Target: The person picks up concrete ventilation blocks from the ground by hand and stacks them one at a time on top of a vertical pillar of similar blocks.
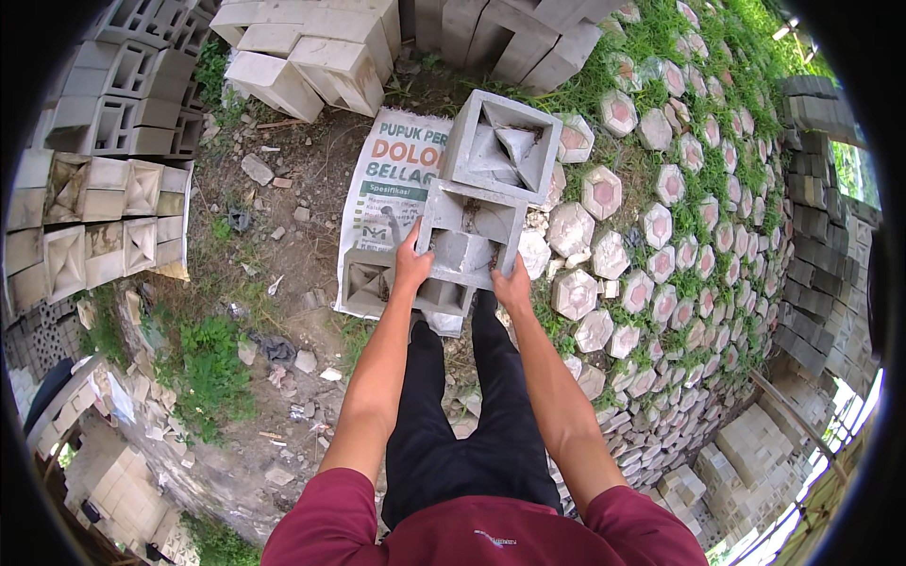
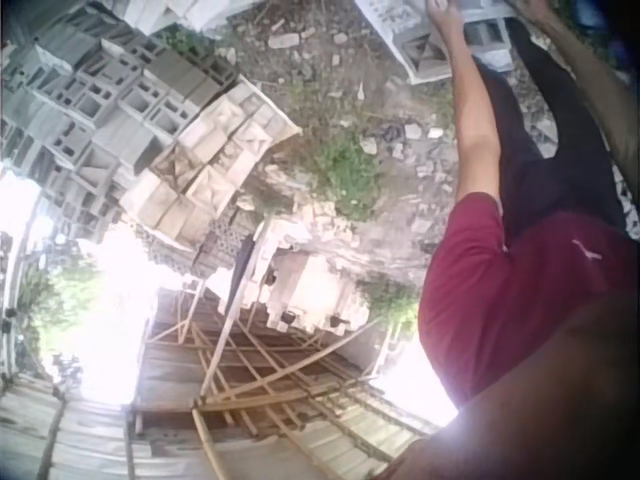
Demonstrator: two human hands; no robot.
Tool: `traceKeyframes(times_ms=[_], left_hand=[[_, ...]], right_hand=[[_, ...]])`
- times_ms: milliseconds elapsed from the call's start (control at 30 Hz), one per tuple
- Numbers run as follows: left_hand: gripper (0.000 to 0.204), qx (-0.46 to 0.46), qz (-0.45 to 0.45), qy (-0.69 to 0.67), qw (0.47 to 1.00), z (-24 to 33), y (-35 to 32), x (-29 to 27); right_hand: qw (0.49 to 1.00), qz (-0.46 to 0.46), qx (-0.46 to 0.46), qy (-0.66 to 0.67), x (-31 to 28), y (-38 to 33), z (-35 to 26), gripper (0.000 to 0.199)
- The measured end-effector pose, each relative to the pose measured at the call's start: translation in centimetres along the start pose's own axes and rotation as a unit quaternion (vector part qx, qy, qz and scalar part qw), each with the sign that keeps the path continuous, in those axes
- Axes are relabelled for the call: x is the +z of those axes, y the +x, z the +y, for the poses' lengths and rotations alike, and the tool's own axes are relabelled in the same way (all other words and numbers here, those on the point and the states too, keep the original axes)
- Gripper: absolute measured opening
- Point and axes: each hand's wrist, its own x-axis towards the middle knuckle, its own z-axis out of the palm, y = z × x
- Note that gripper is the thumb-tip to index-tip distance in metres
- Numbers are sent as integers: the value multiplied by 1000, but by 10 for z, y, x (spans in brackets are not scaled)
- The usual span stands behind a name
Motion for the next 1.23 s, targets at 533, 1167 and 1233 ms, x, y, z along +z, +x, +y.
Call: traceKeyframes(times_ms=[533, 1167, 1233], left_hand=[[63, -18, -94, 74, 993, 50, -62, -28], [28, 31, -349, 113, 930, 262, -284, 104], [28, 40, -344, 116, 931, 287, -298, 150]], right_hand=[[983, 22, -52, -175, -46, -57, -41, 50], [958, 222, -81, 164, -304, -329, -61, 18], [955, 222, -78, 180, -339, -342, -48, 20]])
